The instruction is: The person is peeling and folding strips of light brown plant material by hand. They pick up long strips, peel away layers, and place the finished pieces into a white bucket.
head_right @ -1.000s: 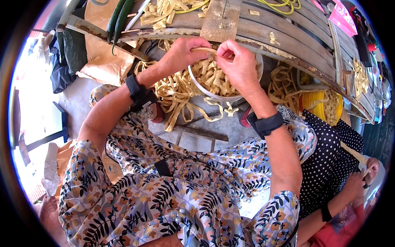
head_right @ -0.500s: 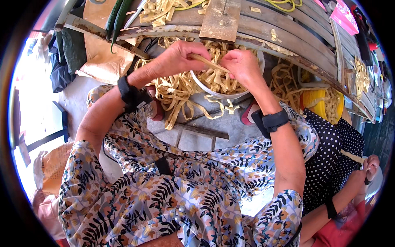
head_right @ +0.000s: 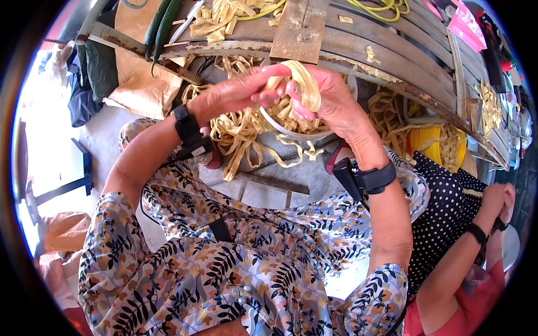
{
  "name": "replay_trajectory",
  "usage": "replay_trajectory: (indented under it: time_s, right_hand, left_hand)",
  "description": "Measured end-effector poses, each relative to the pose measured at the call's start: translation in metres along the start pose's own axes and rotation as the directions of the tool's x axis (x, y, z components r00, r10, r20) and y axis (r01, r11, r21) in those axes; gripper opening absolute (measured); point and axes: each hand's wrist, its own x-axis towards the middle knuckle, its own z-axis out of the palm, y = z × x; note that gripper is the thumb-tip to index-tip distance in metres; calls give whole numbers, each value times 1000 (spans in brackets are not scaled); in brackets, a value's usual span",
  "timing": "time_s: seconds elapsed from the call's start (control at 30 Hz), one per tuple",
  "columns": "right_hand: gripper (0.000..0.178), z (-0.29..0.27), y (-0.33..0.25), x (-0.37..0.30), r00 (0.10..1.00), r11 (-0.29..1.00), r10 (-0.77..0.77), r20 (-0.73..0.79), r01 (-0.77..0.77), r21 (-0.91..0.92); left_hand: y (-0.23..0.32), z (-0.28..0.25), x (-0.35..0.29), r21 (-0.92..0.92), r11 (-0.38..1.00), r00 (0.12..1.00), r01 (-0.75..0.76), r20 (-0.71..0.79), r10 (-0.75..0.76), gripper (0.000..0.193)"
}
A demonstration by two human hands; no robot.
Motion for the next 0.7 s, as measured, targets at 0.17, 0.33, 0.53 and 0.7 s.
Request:
replay_trajectory:
  time_s: [0.17, 0.33, 0.53, 0.7]
  right_hand:
    - [35, -6, 11, 9, 971, 884, -144, -194, 38, -465]
    - [29, 0, 12, 9, 950, 924, 29, -309, -143, -354]
    - [27, -13, 23, 17, 736, 296, -653, -177, 33, -955]
    - [17, -21, 23, 24, 860, 737, -240, -449, -139, -661]
  left_hand:
    - [-17, 28, 4, -123, 992, 970, 42, 244, -11, 42]
    - [-18, 32, 11, -230, 973, 992, 1, 124, 28, 36]
    - [3, 45, 14, 65, 989, 850, -135, -506, 149, 18]
    - [16, 46, 10, 423, 885, 778, -196, -481, 403, 19]
